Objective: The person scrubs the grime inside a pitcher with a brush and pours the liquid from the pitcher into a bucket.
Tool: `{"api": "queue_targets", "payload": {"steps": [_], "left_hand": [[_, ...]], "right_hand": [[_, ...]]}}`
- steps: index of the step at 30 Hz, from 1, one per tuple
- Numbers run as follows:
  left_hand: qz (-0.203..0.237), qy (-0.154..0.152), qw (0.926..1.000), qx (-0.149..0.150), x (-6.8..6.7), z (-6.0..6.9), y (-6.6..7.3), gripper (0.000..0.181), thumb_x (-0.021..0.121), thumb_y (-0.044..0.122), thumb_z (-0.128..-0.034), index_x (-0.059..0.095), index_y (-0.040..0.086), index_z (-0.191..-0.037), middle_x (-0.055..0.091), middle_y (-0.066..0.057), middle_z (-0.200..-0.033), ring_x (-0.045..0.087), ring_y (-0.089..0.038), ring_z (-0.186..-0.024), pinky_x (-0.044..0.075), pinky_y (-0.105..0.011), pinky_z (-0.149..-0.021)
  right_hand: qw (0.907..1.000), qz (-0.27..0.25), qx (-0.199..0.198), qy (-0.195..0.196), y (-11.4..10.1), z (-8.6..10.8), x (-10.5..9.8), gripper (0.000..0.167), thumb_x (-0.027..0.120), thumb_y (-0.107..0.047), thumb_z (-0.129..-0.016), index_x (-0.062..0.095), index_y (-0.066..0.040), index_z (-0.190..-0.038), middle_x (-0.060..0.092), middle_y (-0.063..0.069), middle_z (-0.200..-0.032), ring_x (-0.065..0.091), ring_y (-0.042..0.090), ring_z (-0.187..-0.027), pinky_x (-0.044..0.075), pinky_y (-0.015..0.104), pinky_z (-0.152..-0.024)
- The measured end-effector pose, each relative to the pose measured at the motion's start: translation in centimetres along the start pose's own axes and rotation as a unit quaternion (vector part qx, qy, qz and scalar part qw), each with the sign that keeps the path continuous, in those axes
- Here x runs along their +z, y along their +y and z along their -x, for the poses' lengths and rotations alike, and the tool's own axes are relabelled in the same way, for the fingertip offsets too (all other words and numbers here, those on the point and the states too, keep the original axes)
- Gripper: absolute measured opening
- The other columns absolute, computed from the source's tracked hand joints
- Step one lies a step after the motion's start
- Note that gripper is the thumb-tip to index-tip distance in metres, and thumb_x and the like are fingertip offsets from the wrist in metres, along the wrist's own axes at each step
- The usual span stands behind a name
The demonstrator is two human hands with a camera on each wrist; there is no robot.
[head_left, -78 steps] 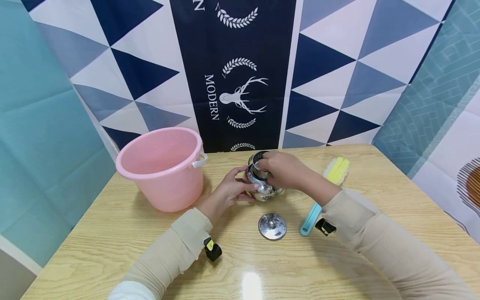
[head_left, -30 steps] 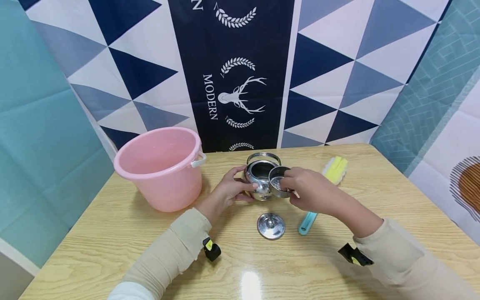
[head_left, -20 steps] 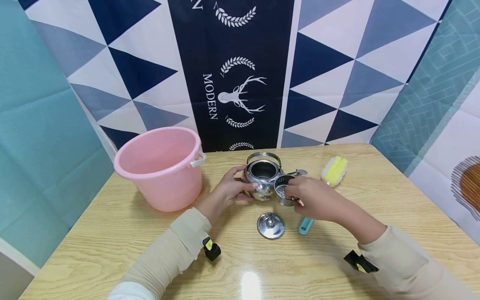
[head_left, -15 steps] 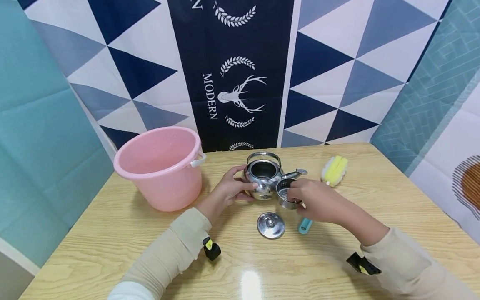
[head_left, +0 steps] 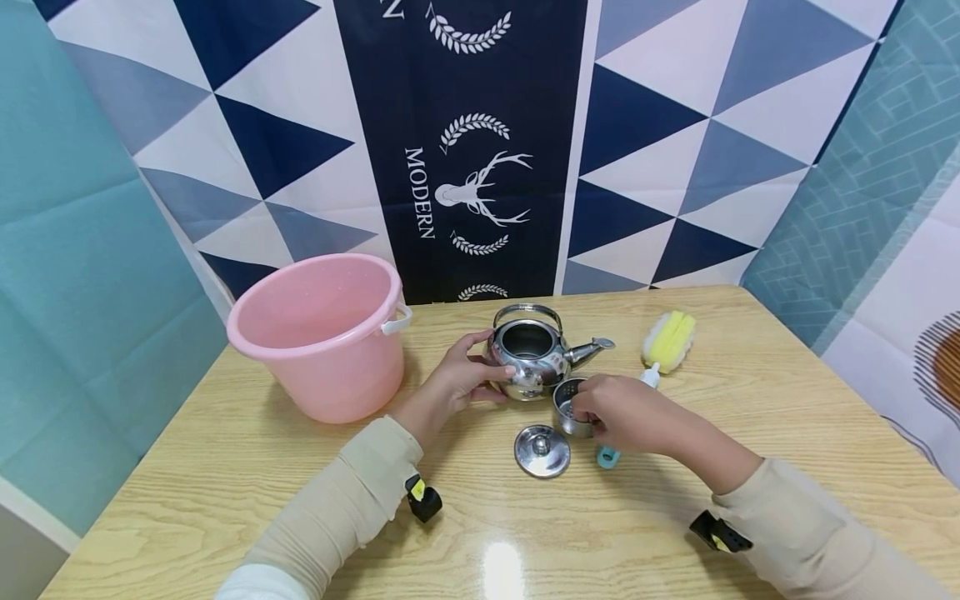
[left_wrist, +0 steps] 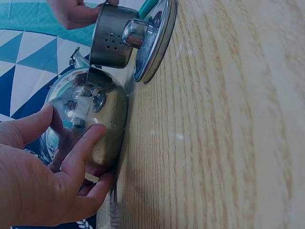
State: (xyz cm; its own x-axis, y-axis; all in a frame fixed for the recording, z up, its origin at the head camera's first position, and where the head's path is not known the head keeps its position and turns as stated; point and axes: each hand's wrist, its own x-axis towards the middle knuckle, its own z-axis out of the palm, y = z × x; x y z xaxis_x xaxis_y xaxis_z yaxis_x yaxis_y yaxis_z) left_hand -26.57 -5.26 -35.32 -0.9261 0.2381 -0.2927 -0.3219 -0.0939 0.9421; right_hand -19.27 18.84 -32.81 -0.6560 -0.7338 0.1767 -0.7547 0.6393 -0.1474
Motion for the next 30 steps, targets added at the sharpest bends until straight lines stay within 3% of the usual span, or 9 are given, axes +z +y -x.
{"api": "queue_targets", "payload": {"steps": [7,16,21,24,30], "left_hand": [[0.0,0.0,1.0,-0.002,-0.1,-0.1,-0.1,0.081,0.073,-0.013,-0.0792,0.042,0.02,-0.146,0.052,-0.019,-0.112,0.063,-0.033,-0.091,0.059,-0.052,-0.075],[0.003,0.006,1.0,-0.004,-0.1,-0.2,-0.1,0.082,0.073,-0.014,-0.0784,0.043,0.022,-0.146,0.053,-0.021,-0.114,0.063,-0.033,-0.091,0.058,-0.053,-0.076],[0.003,0.008,0.9999,-0.007,0.0,-0.2,-0.2,0.082,0.074,-0.014,-0.0784,0.043,0.022,-0.145,0.053,-0.02,-0.114,0.063,-0.032,-0.091,0.059,-0.053,-0.076],[0.005,0.008,0.9999,-0.007,-0.1,-0.3,-0.2,0.082,0.073,-0.014,-0.0785,0.043,0.023,-0.145,0.053,-0.02,-0.113,0.063,-0.032,-0.09,0.059,-0.052,-0.075],[0.004,0.008,0.9999,-0.011,-0.1,-0.3,-0.1,0.082,0.073,-0.013,-0.0789,0.044,0.024,-0.145,0.054,-0.02,-0.113,0.063,-0.032,-0.09,0.06,-0.05,-0.072]], "right_hand": [[0.9998,0.001,0.006,-0.021,0.1,0.0,0.7,0.042,0.064,0.016,-0.062,0.045,-0.021,-0.063,0.037,-0.01,-0.066,0.034,0.007,-0.062,0.029,0.019,-0.051],[0.9998,0.008,0.001,-0.017,-0.1,0.1,0.7,0.041,0.065,0.016,-0.065,0.046,-0.019,-0.064,0.037,-0.009,-0.067,0.034,0.008,-0.062,0.028,0.02,-0.05],[0.9996,0.007,0.018,-0.019,0.0,0.5,0.4,0.029,0.074,0.011,-0.067,0.064,-0.015,-0.076,0.053,-0.006,-0.078,0.049,0.009,-0.07,0.046,0.021,-0.055],[0.9995,0.008,0.027,-0.013,0.1,0.7,0.0,0.03,0.078,0.007,-0.067,0.07,-0.012,-0.088,0.059,-0.003,-0.088,0.057,0.013,-0.079,0.054,0.026,-0.062],[0.9997,0.014,0.006,0.017,0.7,1.2,-0.4,0.028,0.078,0.007,-0.067,0.068,-0.012,-0.086,0.059,-0.003,-0.089,0.057,0.014,-0.078,0.054,0.026,-0.062]]}}
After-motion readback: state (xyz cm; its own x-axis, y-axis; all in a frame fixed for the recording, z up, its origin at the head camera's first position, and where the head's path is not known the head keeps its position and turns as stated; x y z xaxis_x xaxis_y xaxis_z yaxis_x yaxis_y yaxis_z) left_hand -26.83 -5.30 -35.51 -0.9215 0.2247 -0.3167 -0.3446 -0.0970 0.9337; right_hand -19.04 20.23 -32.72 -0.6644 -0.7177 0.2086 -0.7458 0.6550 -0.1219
